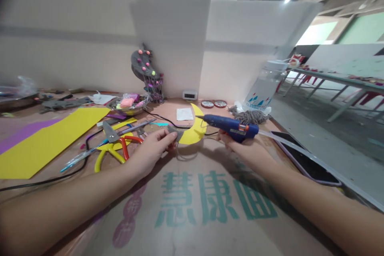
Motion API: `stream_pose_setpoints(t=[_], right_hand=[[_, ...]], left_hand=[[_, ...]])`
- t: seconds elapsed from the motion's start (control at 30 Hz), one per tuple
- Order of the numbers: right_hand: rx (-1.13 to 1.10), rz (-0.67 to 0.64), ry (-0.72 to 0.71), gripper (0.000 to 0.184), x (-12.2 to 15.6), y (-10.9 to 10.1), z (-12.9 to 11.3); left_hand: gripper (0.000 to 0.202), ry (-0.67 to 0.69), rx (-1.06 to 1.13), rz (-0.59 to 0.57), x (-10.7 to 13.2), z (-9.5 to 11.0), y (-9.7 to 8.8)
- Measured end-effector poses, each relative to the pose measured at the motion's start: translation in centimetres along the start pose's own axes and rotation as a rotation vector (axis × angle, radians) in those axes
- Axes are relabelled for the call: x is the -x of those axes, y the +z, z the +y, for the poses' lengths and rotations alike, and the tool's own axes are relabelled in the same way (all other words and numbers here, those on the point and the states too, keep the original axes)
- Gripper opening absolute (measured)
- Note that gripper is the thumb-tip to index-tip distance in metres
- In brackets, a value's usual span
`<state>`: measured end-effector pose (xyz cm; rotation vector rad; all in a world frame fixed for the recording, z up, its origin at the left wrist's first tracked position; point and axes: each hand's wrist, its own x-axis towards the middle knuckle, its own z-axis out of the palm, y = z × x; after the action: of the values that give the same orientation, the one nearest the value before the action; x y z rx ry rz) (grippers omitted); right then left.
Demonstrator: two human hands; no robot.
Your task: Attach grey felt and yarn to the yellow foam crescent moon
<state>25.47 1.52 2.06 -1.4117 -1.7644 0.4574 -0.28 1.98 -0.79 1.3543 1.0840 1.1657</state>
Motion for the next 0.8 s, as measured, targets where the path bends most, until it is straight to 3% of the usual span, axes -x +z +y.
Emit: stream_pose_setpoints(t=[0.1, 0.3, 0.5, 0.8], right_hand=[[0.056, -0.081, 0.052, 0.025, 1.6, 0.4, -0.3], [-0.014, -0.252, -0.05, 0.026, 3.0, 1.0, -1.6], [-0.138, -0.333, -0.056, 0.028, 3.2, 1.5, -1.2], [-0.001, -0.384, -0.111, 0.028, 2.6, 1.5, 0.3]], left_hand=[[0.032, 0.008, -0.003, 0.003, 0.1, 0.1, 0.0], [0.025, 0.024, -0.082, 0.014, 0.1, -0.2, -0.1], [0.018, 0.018, -0.145, 0.021, 0.4, 0.5, 0.1], [0.017, 0.043, -0.154, 0.004, 0.5, 0.5, 0.1]])
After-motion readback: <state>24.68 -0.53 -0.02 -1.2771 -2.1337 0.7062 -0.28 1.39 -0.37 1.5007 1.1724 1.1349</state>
